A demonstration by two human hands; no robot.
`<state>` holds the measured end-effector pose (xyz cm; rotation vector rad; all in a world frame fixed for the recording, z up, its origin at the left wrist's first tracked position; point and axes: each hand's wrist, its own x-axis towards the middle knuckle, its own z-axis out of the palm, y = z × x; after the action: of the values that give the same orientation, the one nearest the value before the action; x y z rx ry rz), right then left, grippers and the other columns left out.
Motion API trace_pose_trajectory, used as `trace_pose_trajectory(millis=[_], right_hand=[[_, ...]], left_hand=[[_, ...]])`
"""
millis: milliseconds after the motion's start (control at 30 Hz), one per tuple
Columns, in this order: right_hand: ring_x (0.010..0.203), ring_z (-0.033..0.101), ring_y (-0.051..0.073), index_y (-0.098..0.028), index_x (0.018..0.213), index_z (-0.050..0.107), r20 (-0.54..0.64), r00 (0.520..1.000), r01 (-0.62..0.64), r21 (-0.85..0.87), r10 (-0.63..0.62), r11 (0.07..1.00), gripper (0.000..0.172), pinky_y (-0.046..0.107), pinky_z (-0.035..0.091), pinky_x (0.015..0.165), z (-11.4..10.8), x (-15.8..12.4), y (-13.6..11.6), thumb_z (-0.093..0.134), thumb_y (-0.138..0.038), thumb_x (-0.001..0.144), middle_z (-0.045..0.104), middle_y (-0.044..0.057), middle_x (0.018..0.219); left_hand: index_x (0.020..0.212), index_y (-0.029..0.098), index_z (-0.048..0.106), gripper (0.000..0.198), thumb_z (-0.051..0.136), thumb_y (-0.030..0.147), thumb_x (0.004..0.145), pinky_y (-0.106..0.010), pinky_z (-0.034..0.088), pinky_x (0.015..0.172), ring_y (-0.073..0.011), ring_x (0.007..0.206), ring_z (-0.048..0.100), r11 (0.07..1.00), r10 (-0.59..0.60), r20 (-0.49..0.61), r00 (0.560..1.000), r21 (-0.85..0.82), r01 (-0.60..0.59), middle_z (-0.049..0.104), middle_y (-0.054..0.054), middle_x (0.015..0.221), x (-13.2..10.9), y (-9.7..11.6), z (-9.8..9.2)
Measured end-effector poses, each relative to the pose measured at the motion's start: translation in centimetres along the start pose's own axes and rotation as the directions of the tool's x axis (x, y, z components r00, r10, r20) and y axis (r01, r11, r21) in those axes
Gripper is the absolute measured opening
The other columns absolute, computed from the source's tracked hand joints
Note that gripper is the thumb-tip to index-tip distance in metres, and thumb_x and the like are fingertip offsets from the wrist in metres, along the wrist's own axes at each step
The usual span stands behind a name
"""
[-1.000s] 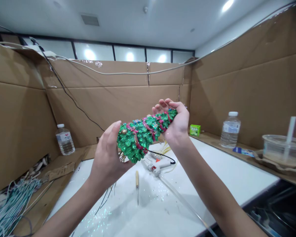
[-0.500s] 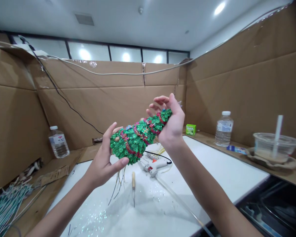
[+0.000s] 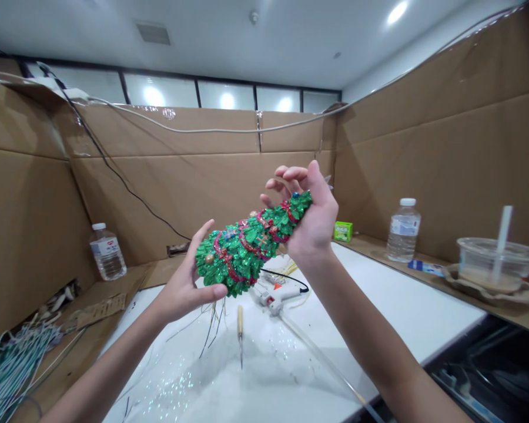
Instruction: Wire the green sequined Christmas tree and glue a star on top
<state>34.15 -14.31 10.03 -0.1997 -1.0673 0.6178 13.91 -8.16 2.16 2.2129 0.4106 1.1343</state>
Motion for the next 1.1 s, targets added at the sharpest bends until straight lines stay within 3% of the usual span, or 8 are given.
trace_pose_trajectory(millis=[200,400,633,833,1100], right_hand=[[0.095,0.060,0.017,-0.024,0.070,0.063,0.049,0.999,0.013,-0.003,-0.013,1.000,0.033,0.031,0.054,0.074,0.1,-0.1,-0.3,0.058,-0.056,0.078,0.061,0.001,0.099],[0.085,0.060,0.015,-0.022,0.068,0.062,0.073,0.997,0.031,0.056,-0.035,0.998,0.035,0.028,0.055,0.067,-0.1,0.3,0.1,0.055,-0.054,0.081,0.061,0.002,0.095],[0.087,0.058,0.016,-0.023,0.070,0.062,0.148,0.987,0.055,0.005,-0.055,0.998,0.039,0.029,0.055,0.067,-0.2,0.3,-0.1,0.050,-0.057,0.084,0.057,0.002,0.099],[0.091,0.057,0.018,-0.025,0.074,0.065,0.215,0.970,0.125,-0.022,-0.117,0.992,0.040,0.030,0.057,0.067,-0.7,0.4,0.0,0.049,-0.061,0.083,0.055,0.003,0.096],[0.090,0.056,0.016,-0.023,0.072,0.061,0.210,0.970,0.134,-0.060,-0.119,0.989,0.043,0.031,0.055,0.071,-0.8,0.6,-0.2,0.046,-0.061,0.085,0.053,0.003,0.099]], left_hand=[[0.151,0.032,0.000,0.114,0.075,0.052,0.068,-0.057,0.035,0.108,-0.0362,0.136,0.039,0.999,0.030,0.050,0.998,0.036,-0.032,0.037,-0.016,0.149,0.0,0.1,0.0],[0.150,0.033,0.006,0.122,0.084,0.044,0.057,-0.062,0.022,0.112,-0.0399,0.136,0.037,0.994,-0.013,0.029,1.000,-0.108,0.016,0.037,-0.013,0.149,0.1,0.4,0.2],[0.149,0.034,0.009,0.126,0.087,0.023,0.051,-0.058,0.039,0.105,-0.0364,0.121,0.055,0.995,0.011,0.047,0.999,-0.102,-0.006,0.048,-0.013,0.139,0.1,1.0,0.3],[0.148,0.032,0.011,0.121,0.086,0.019,0.053,-0.049,0.050,0.098,-0.0316,0.112,0.062,0.999,0.027,0.039,0.999,-0.037,-0.026,0.055,-0.012,0.131,0.1,1.8,0.4],[0.144,0.029,0.020,0.115,0.087,0.032,0.051,-0.051,0.051,0.097,-0.0356,0.120,0.055,0.964,0.060,-0.070,0.996,0.262,-0.039,0.038,-0.015,0.145,0.0,2.9,0.7]])
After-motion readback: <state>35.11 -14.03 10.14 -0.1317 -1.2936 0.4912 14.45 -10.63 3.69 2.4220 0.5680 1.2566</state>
